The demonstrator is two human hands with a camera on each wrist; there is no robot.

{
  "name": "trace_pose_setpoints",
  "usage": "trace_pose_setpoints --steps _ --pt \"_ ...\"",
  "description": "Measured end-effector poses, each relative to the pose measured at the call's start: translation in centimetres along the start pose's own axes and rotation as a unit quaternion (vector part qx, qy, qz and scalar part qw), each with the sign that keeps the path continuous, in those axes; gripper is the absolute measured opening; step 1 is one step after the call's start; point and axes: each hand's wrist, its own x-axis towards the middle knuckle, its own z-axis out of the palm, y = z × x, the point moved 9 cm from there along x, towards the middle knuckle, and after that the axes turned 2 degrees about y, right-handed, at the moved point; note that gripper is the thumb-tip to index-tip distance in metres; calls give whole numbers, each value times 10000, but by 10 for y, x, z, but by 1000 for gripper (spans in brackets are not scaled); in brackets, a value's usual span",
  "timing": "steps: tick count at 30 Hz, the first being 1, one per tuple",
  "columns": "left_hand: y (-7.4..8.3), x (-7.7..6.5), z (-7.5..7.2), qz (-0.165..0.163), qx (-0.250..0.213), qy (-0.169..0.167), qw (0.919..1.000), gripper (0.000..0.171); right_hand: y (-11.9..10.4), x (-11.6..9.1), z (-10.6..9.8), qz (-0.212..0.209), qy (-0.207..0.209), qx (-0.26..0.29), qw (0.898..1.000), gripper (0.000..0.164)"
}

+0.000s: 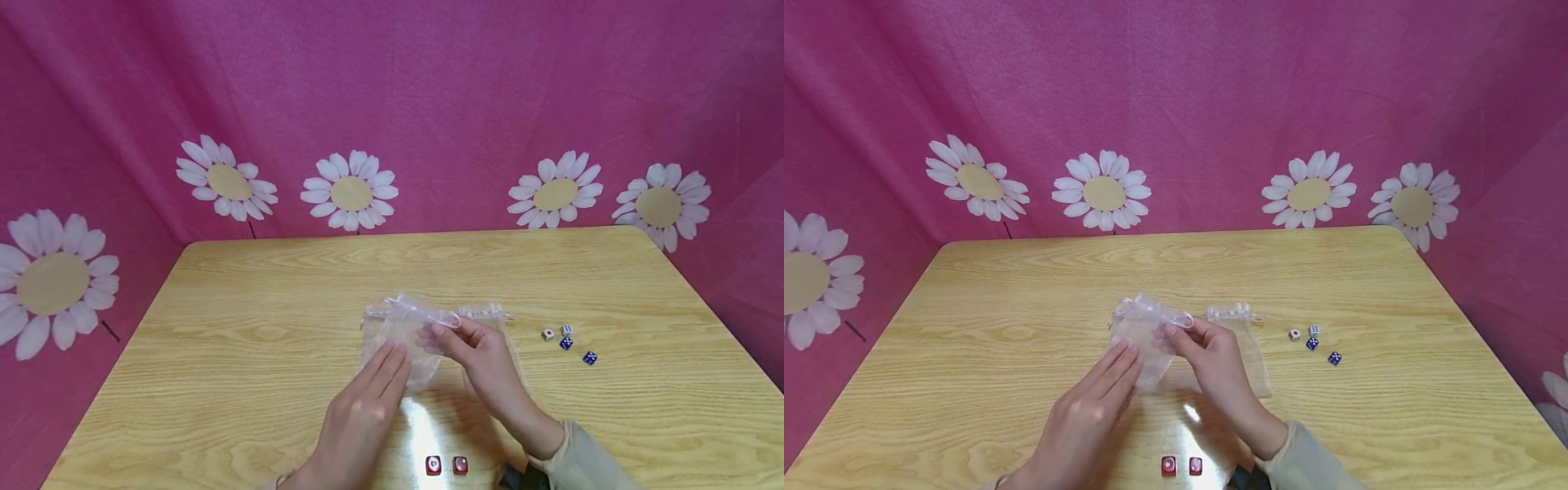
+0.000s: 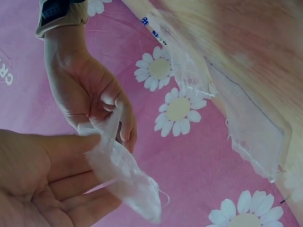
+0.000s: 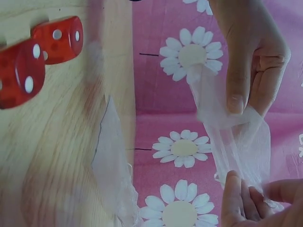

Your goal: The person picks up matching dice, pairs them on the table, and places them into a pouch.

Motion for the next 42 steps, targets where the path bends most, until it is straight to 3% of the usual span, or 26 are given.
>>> trace_pose_setpoints --steps 3,7,12,15,21,23,26,30,33,35,37,39,42 --pt "-3 1 0 -123 -297 -40 9995 44 -1 1 -3 -44 65 -25 10000 32" --pt "-15 4 -1 -530 -985 -106 9937 67 -2 2 -5 -155 31 84 9998 32" --pt "-39 8 -1 -1141 -1583 -254 9804 72 -4 2 -3 -317 -45 161 9994 31" --pt "-53 9 4 -1537 -1983 -377 9673 70 -5 1 -3 -361 -72 173 9992 31" --pt "-80 7 15 -2420 -2640 -634 9315 66 -8 -1 -1 -583 -229 109 9980 29" --pt "-86 5 21 -2711 -2924 -762 9139 65 -10 -2 1 -692 -323 99 9970 28" --pt "-94 2 30 -3127 -3520 -918 8774 62 -14 -4 4 -837 -460 96 9954 28" --pt "-99 -2 43 -3619 -4515 -1046 8088 59 -19 -6 7 -1035 -605 -46 9928 26" --pt "-101 -3 48 -3888 -4912 -1116 7715 57 -22 -8 9 -1207 -717 -194 9899 22" --pt "-102 -3 50 -3972 -4993 -1170 7611 55 -24 -10 11 -1346 -800 -240 9874 20" --pt "-101 -3 50 -3959 -5039 -1226 7578 51 -26 -12 12 -1498 -865 -256 9846 18" --pt "-100 -2 50 -3908 -5075 -1262 7575 46 -27 -14 14 -1643 -922 -238 9818 17" --pt "-99 -2 47 -3788 -5071 -1245 7641 36 -29 -15 15 -1881 -955 -329 9769 13"
